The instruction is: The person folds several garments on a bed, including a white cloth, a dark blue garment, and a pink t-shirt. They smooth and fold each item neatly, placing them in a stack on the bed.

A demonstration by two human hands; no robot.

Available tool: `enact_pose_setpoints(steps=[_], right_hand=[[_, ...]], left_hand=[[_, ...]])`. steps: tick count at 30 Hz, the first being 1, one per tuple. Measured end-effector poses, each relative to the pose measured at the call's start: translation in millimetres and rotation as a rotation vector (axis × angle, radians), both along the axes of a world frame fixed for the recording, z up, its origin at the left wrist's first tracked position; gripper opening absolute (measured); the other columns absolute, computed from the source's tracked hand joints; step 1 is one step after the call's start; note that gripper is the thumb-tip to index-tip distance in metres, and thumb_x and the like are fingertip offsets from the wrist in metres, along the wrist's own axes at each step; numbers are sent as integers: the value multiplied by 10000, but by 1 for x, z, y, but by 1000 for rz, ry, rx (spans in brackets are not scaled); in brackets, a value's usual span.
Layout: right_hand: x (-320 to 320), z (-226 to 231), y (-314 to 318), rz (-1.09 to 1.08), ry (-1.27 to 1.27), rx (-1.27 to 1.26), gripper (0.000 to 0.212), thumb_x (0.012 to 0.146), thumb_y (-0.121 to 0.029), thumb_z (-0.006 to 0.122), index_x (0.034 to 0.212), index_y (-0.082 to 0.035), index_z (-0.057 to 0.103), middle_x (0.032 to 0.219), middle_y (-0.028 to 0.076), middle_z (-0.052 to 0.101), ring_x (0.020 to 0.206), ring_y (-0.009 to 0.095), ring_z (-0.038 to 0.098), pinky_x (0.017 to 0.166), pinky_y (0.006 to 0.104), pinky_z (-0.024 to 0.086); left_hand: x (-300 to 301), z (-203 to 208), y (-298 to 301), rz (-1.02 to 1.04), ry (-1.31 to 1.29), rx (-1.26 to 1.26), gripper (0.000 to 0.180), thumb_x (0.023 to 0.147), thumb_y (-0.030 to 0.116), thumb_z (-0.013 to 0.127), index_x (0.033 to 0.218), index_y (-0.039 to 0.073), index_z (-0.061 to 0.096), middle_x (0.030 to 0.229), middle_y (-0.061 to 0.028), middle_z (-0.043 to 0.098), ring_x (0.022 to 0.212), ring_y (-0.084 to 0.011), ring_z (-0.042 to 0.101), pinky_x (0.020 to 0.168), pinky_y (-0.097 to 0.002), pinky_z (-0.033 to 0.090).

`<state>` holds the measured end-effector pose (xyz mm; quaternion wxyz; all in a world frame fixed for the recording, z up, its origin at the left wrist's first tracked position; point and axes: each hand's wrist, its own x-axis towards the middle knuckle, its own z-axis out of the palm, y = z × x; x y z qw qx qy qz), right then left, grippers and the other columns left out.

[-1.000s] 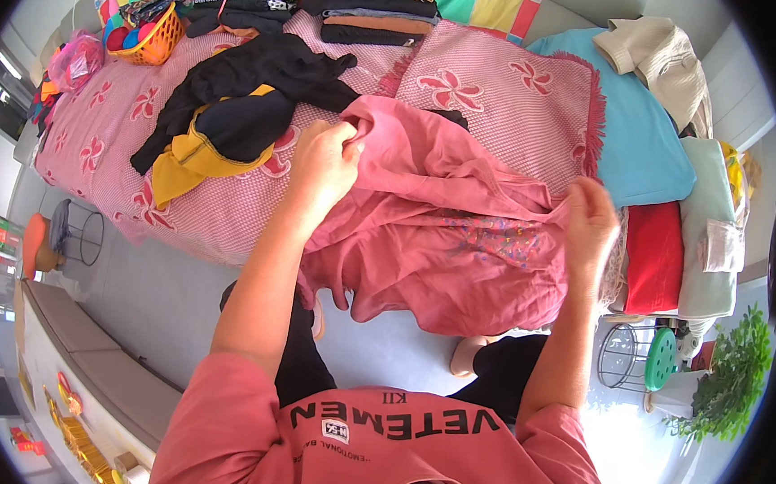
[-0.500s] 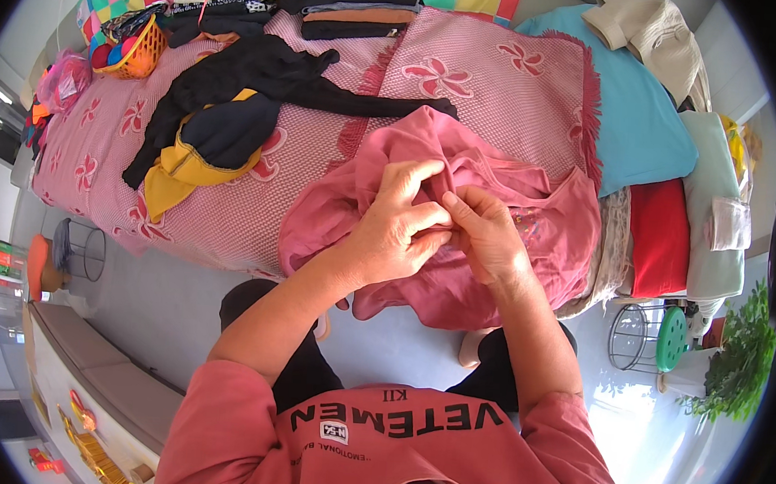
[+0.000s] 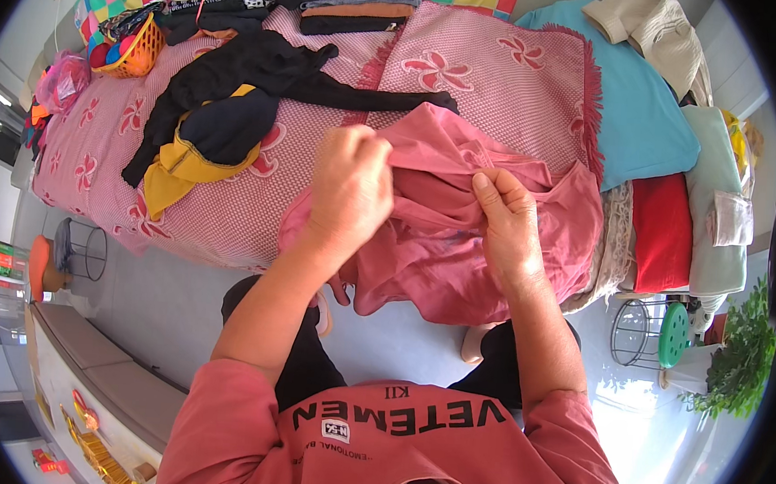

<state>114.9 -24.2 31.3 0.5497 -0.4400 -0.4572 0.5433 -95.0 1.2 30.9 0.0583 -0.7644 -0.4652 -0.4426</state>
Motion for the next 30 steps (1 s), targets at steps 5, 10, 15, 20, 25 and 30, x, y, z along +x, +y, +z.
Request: enact_pose_setpoints(steps=[5, 10, 15, 20, 25, 30], right_hand=[[2, 2, 1, 23, -95, -15, 170, 1009, -175, 607, 983, -12, 648, 750, -41, 559, 651, 45, 486, 587, 211, 412], [-5, 12, -3, 37, -108, -13, 144, 1004, -149, 613, 996, -8, 641, 754, -30, 572, 663, 51, 518, 602, 215, 455], [-14, 12, -10, 76, -180, 190, 131, 995, -125, 622, 1012, 3, 644, 770, -2, 609, 703, 65, 567, 606, 237, 499], [-34, 14, -37, 247, -459, 608, 93, 919, -51, 672, 997, -19, 632, 829, 121, 608, 717, 277, 628, 642, 355, 515], [-49, 19, -55, 586, -309, 786, 185, 907, -122, 703, 996, 2, 598, 841, 140, 589, 730, 336, 620, 646, 401, 509], [-41, 26, -49, 471, -332, 792, 206, 881, -120, 744, 998, 4, 630, 860, 119, 629, 724, 263, 645, 636, 356, 516]], left_hand=[[-14, 18, 3, 145, -4, 142, 307, 748, -51, 712, 1027, 23, 608, 1052, -165, 579, 956, -336, 562, 834, -416, 468], [13, 34, -27, -195, -128, 155, 260, 781, -15, 732, 998, -3, 588, 1013, -160, 578, 904, -343, 572, 773, -415, 485], [28, 7, -31, -389, -243, -426, 158, 813, -64, 644, 964, -20, 627, 985, -178, 625, 891, -336, 623, 751, -383, 518], [27, -21, -23, -440, -434, -476, 316, 863, -10, 594, 1175, -48, 614, 1120, -168, 680, 977, -212, 661, 805, -361, 537], [17, 0, -17, -530, -676, -887, 319, 877, 12, 599, 1192, -43, 609, 1120, -162, 681, 985, -215, 663, 825, -362, 538], [3, 6, -30, -596, -954, -1083, 324, 892, 34, 605, 1208, -39, 604, 1120, -155, 682, 993, -217, 664, 844, -364, 538]])
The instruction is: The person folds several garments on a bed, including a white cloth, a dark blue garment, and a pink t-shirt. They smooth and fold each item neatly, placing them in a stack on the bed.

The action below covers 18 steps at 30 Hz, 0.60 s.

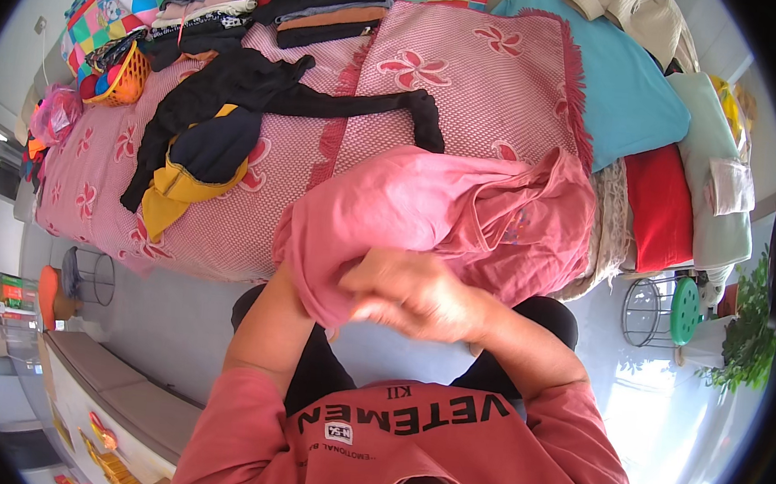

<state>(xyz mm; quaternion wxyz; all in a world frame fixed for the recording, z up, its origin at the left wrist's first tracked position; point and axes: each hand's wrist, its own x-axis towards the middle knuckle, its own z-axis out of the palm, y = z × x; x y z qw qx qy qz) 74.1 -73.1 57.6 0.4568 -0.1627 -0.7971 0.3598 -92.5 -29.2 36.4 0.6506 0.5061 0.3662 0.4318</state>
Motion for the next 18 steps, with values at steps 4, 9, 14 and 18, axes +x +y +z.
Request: enact_pose_setpoints(steps=[4, 9, 14, 18], right_hand=[[36, -2, 24, -661, -221, -62, 181, 883, -99, 727, 1000, 13, 645, 858, 129, 646, 732, 278, 652, 647, 360, 517], [73, -36, 46, -753, -510, -266, 417, 879, -243, 721, 1150, 30, 559, 879, 198, 644, 805, 340, 633, 723, 417, 502], [71, -67, 42, -588, -382, -458, 523, 883, -75, 690, 1369, 5, 516, 814, 38, 627, 715, 92, 570, 597, 256, 449], [81, -48, 56, -618, -45, -643, 417, 859, -66, 640, 1263, 32, 607, 952, 147, 700, 803, 189, 650, 730, 311, 522]], left_hand=[[-7, 2, 10, 36, -152, -132, 329, 904, 52, 609, 1220, -35, 600, 1120, -150, 683, 1000, -219, 665, 860, -365, 538], [-5, 1, 26, 44, -257, -238, 335, 919, 75, 614, 1237, -31, 595, 1120, -144, 685, 1008, -222, 666, 880, -366, 538], [2, -2, 25, 10, -275, -300, 343, 933, 97, 619, 1253, -26, 591, 1120, -137, 686, 1016, -224, 668, 899, -368, 538], [-7, -7, 13, -7, -220, -332, 350, 945, 115, 623, 1265, -23, 587, 1120, -132, 687, 1022, -226, 669, 915, -369, 538]])
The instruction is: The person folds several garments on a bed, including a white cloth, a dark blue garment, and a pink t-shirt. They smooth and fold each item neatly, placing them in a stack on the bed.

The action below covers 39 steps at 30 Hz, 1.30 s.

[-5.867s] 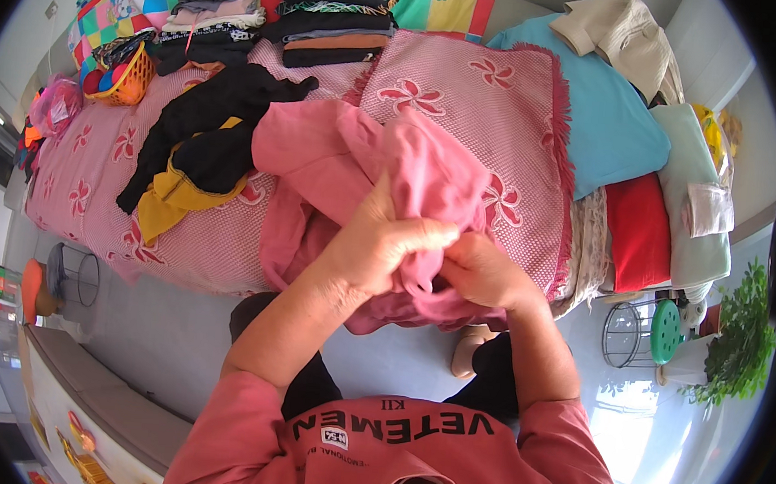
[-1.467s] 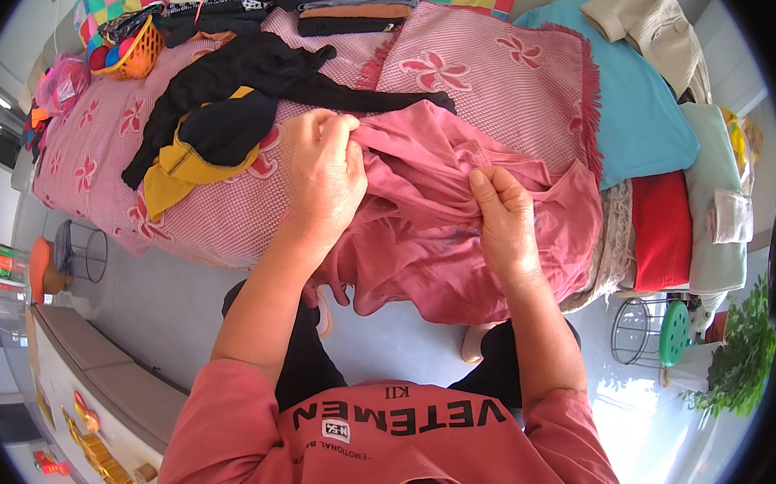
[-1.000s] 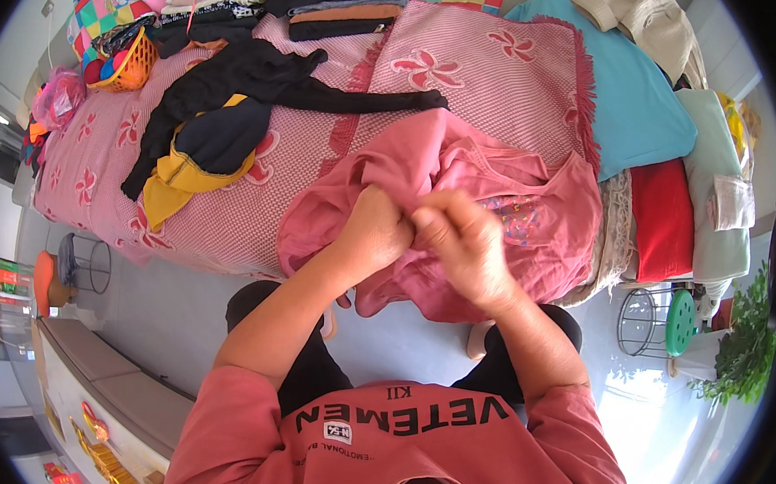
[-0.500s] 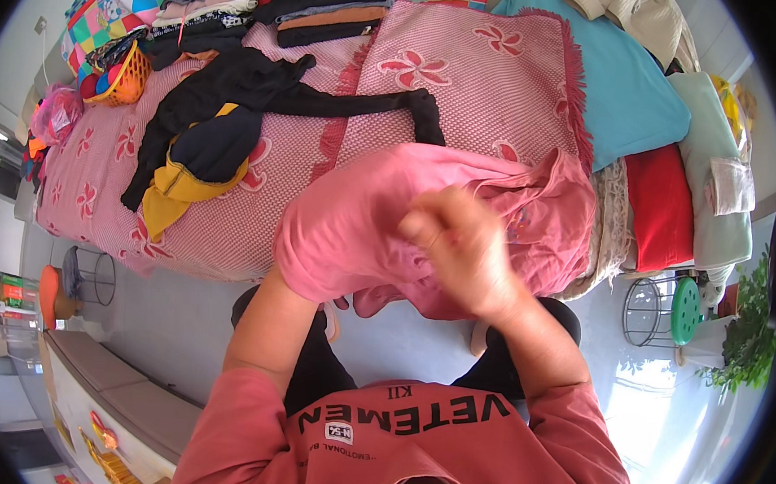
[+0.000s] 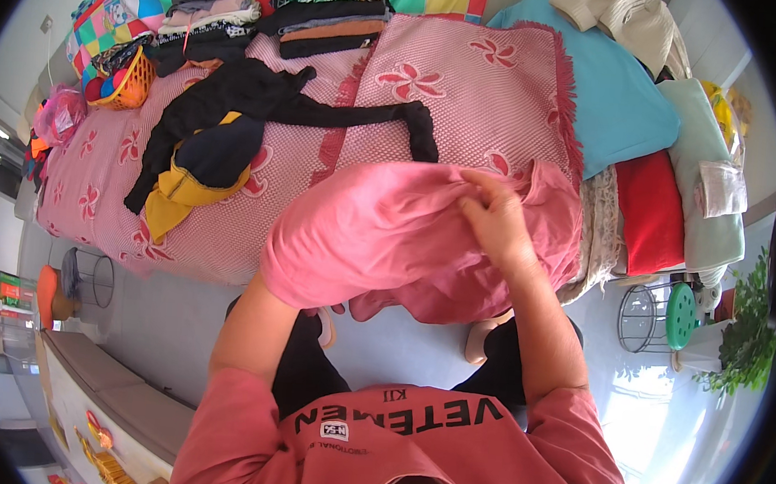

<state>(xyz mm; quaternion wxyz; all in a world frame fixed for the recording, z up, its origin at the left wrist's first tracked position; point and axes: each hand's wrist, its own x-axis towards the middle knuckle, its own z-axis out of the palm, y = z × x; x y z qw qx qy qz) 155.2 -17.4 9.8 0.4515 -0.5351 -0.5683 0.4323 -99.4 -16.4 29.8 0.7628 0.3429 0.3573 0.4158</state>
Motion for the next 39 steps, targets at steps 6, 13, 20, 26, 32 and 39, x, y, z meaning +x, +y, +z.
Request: enact_pose_setpoints(steps=[6, 13, 20, 26, 32, 39], right_hand=[[71, 7, 30, -497, 457, -49, 231, 867, 14, 538, 1026, 29, 706, 860, 57, 642, 767, 144, 571, 688, 272, 476], [74, 16, 20, -481, 649, -41, 225, 883, 19, 541, 1056, 79, 672, 1080, 152, 653, 1009, 218, 596, 911, 306, 472], [78, 7, 28, -399, 640, -64, 177, 894, 18, 562, 1027, 73, 665, 1000, 123, 671, 949, 200, 617, 891, 303, 495], [75, 15, 28, -326, 689, -130, 161, 932, 15, 538, 1026, 71, 656, 988, 143, 694, 922, 214, 660, 873, 318, 540], [79, 17, 23, -272, 686, -129, 149, 945, -11, 559, 1034, 60, 656, 975, 133, 696, 907, 200, 662, 859, 312, 542], [71, 26, 19, -159, 724, 6, 233, 929, -35, 598, 1126, 84, 637, 1026, 132, 672, 974, 193, 626, 872, 302, 503]], left_hand=[[-90, -4, -33, -12, 284, -21, 362, 963, 141, 629, 1285, -17, 581, 1120, -124, 689, 1032, -229, 670, 938, -370, 538], [-223, 4, -21, 610, 1192, 215, 204, 965, 158, 638, 1083, 0, 689, 981, -37, 684, 870, -102, 621, 779, -238, 484], [-51, 26, 65, 410, 1294, 833, 285, 884, 126, 669, 1146, 15, 681, 986, -179, 713, 932, -328, 690, 828, -410, 532], [68, 5, 112, -23, 1523, 1017, 642, 804, -48, 538, 1414, 137, 465, 1403, -330, 396, 1043, -416, 647, 866, -459, 529], [55, -10, 141, 220, 1321, 1158, 251, 761, -29, 562, 970, 39, 683, 1016, -217, 675, 939, -407, 652, 805, -463, 520], [-145, 118, 167, 1315, 1701, 725, 521, 845, 158, 649, 1273, -101, 505, 1248, -504, 403, 1063, -530, 570, 990, -491, 453]])
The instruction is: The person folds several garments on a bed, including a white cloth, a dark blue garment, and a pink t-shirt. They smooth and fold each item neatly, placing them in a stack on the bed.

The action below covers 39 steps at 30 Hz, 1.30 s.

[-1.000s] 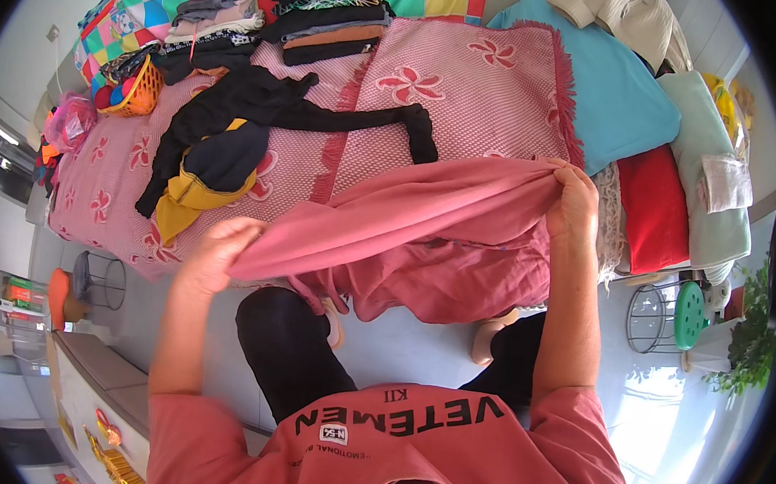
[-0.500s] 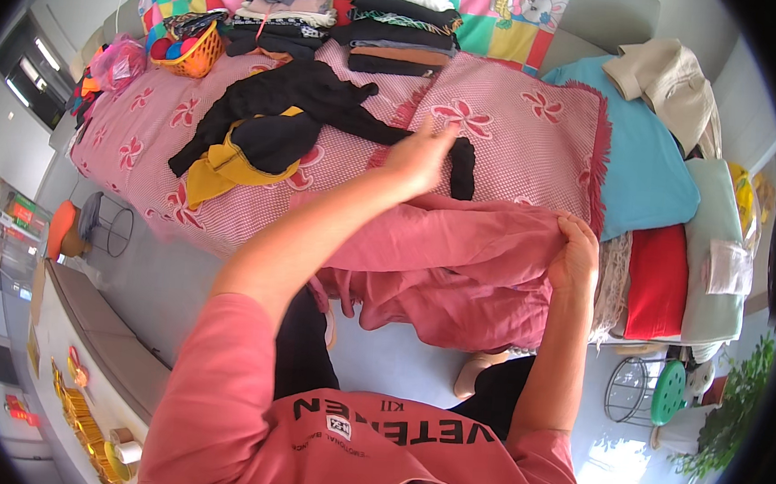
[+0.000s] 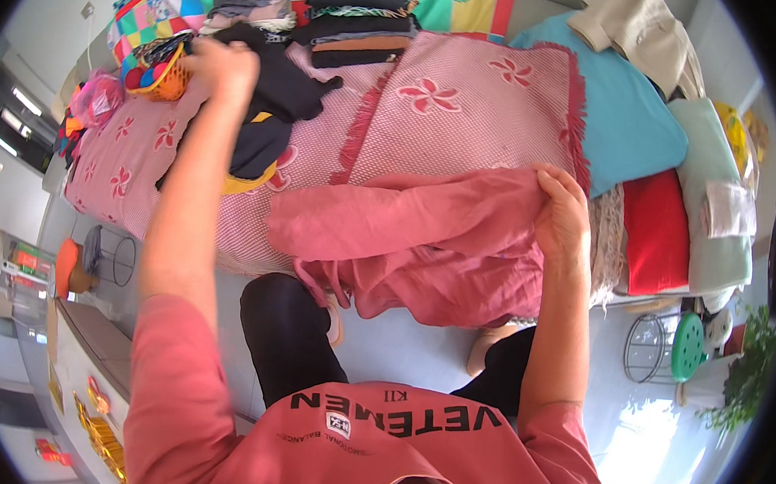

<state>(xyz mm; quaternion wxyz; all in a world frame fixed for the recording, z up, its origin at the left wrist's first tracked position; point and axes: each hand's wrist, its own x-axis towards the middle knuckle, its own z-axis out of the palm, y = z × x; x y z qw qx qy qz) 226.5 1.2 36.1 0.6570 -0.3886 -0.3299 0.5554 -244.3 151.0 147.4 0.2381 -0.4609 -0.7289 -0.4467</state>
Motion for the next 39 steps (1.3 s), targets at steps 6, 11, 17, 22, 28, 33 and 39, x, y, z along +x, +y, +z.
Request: enact_pose_setpoints(steps=[6, 11, 17, 22, 28, 33, 39], right_hand=[[1, 17, -1, 35, -24, 96, 246, 893, 37, 559, 1127, 51, 633, 1056, 103, 673, 953, 163, 631, 877, 279, 506], [5, 27, -9, 134, 61, 135, 334, 873, 65, 536, 1194, 41, 623, 1123, 109, 662, 1039, 187, 622, 928, 297, 494], [6, 35, -19, 241, 182, 160, 422, 860, 91, 510, 1269, 33, 598, 1197, 112, 644, 1113, 192, 604, 983, 301, 472], [13, 35, -18, 225, 161, 219, 454, 850, 106, 494, 1286, 26, 593, 1231, 108, 634, 1149, 186, 591, 1006, 295, 459], [1, 38, -20, 250, 151, 197, 493, 837, 117, 468, 1305, 18, 587, 1303, 95, 616, 1203, 176, 570, 1028, 285, 440], [-12, 38, -17, 303, 138, 262, 534, 799, 123, 461, 1308, 19, 586, 1352, 101, 595, 1226, 172, 555, 1038, 276, 424], [-20, 35, -10, 332, 128, 294, 552, 772, 119, 467, 1301, 21, 590, 1354, 106, 596, 1221, 163, 549, 1025, 269, 415]], left_hand=[[26, -11, -74, -435, 308, -100, 329, 854, 223, 715, 1074, -14, 653, 1106, -233, 609, 1061, -334, 607, 847, -402, 506], [124, -108, -153, -1020, -216, -390, 205, 865, 151, 720, 1023, 22, 702, 982, -140, 680, 900, -270, 689, 780, -349, 549], [187, -123, -165, -1135, -61, -298, 159, 829, 86, 747, 938, 16, 655, 950, -147, 650, 856, -307, 638, 804, -386, 508], [178, -119, -151, -1085, -340, -206, 103, 863, 0, 702, 878, 16, 602, 831, -95, 621, 752, -225, 617, 692, -327, 493], [197, -87, -152, -1342, -408, -7, 106, 880, -21, 699, 953, 7, 627, 980, -98, 636, 873, -182, 645, 783, -284, 520], [227, -73, -150, -1425, -232, -174, 241, 852, 47, 751, 1067, 11, 649, 1081, -103, 648, 1031, -232, 639, 912, -333, 499], [227, -75, -139, -1467, -206, -226, 232, 822, 83, 788, 996, 27, 645, 1017, -85, 644, 970, -238, 606, 858, -350, 490]])
